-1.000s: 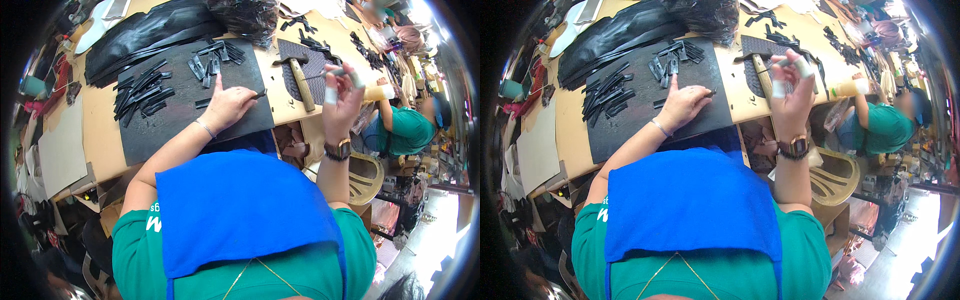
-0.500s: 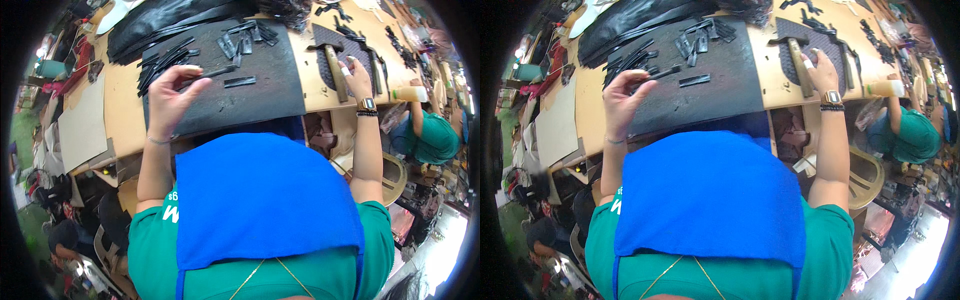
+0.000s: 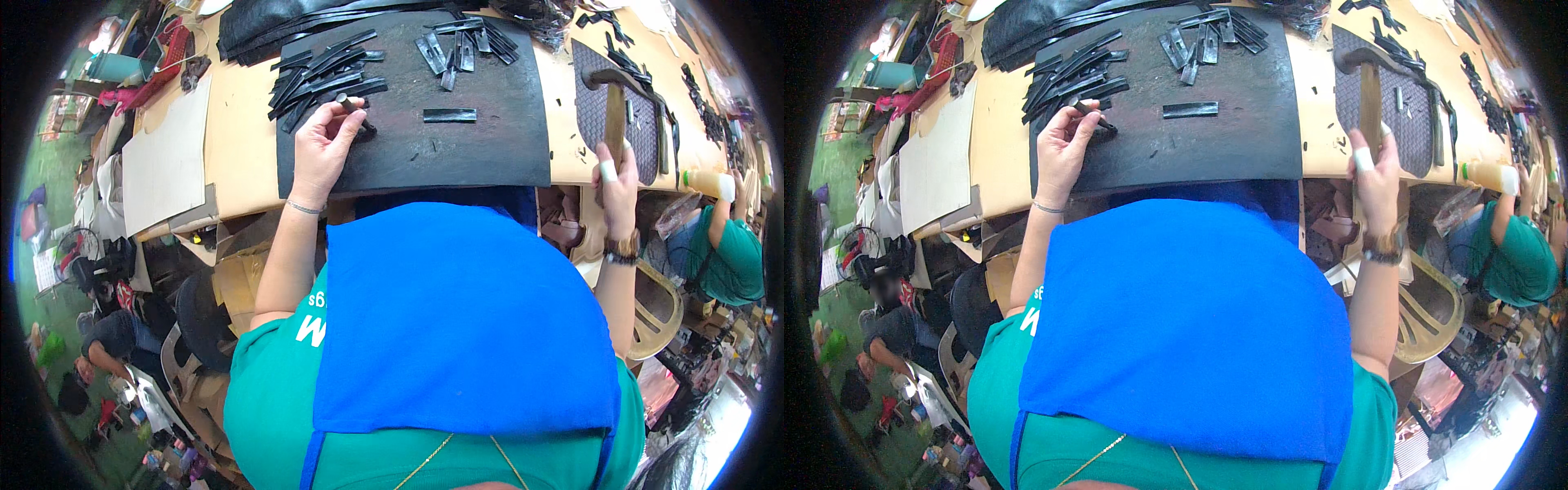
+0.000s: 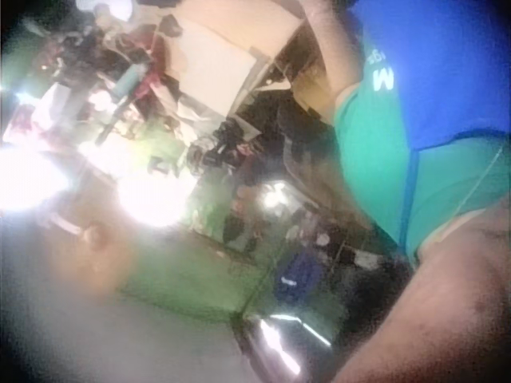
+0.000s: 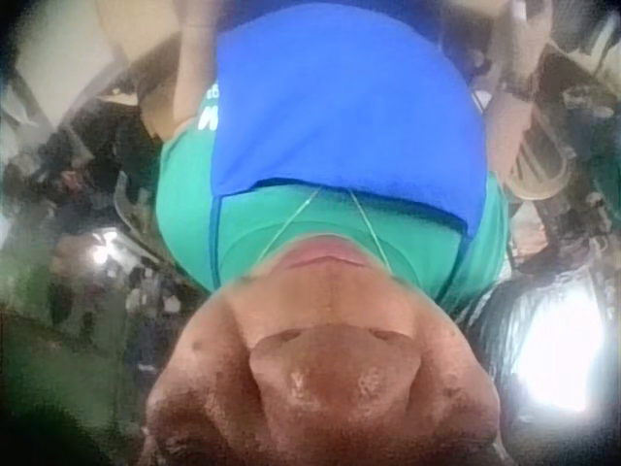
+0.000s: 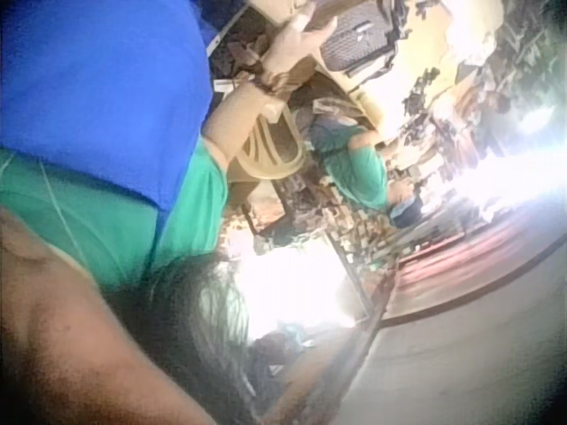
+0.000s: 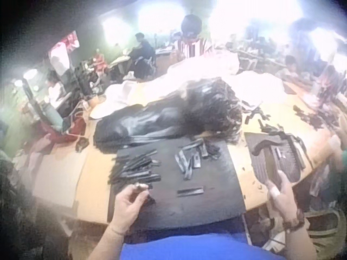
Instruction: The person uses a hammer to strike small metal pieces placed on a black mat. They repeatedly pick up the metal pieces, position them, and hit them with the hammer, then move the pieces aside on the mat.
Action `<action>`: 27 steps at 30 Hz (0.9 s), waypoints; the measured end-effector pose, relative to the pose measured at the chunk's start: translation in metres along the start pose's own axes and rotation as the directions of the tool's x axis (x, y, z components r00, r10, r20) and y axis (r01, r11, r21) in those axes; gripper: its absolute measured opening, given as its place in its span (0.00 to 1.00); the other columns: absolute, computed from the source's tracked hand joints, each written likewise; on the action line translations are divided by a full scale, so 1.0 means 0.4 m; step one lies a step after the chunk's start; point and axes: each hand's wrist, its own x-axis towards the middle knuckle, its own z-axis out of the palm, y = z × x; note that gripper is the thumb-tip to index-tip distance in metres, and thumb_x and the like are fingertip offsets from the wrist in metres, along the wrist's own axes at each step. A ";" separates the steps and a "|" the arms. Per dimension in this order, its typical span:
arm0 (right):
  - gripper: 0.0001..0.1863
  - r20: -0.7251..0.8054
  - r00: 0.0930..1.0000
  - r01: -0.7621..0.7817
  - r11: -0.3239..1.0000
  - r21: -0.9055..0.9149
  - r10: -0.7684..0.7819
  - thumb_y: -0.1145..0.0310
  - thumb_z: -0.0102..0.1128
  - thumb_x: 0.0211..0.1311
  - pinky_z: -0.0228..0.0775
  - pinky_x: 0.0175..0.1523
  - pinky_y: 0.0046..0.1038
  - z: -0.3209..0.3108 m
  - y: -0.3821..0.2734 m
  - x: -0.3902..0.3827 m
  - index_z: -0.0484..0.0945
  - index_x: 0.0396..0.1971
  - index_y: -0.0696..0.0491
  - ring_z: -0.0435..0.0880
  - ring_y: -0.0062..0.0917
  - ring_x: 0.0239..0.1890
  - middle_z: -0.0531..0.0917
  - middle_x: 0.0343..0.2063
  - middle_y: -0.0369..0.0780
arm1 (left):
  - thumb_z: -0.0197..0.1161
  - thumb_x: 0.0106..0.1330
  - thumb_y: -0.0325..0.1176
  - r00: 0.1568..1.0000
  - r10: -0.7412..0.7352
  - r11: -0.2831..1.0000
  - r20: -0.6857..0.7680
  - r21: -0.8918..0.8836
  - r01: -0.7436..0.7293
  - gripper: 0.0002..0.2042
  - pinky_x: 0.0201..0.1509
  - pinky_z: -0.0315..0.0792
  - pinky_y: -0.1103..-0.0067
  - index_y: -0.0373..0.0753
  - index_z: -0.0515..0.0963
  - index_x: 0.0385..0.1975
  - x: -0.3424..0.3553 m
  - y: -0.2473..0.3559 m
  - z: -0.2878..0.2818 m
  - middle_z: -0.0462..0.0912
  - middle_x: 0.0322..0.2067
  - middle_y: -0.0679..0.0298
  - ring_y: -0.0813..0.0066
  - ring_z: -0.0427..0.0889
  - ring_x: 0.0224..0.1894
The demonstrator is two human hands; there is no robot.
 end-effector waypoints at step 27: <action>0.17 0.300 0.949 0.010 0.939 -0.343 0.099 0.63 0.57 0.70 0.70 0.25 0.34 0.104 -0.036 -0.206 0.69 0.50 0.58 0.79 0.32 0.15 0.81 0.22 0.48 | 0.57 0.71 0.23 0.929 0.270 0.962 0.254 -0.111 -0.249 0.14 0.56 0.75 0.79 0.36 0.71 0.56 0.108 0.000 0.210 0.84 0.47 0.58 0.75 0.82 0.50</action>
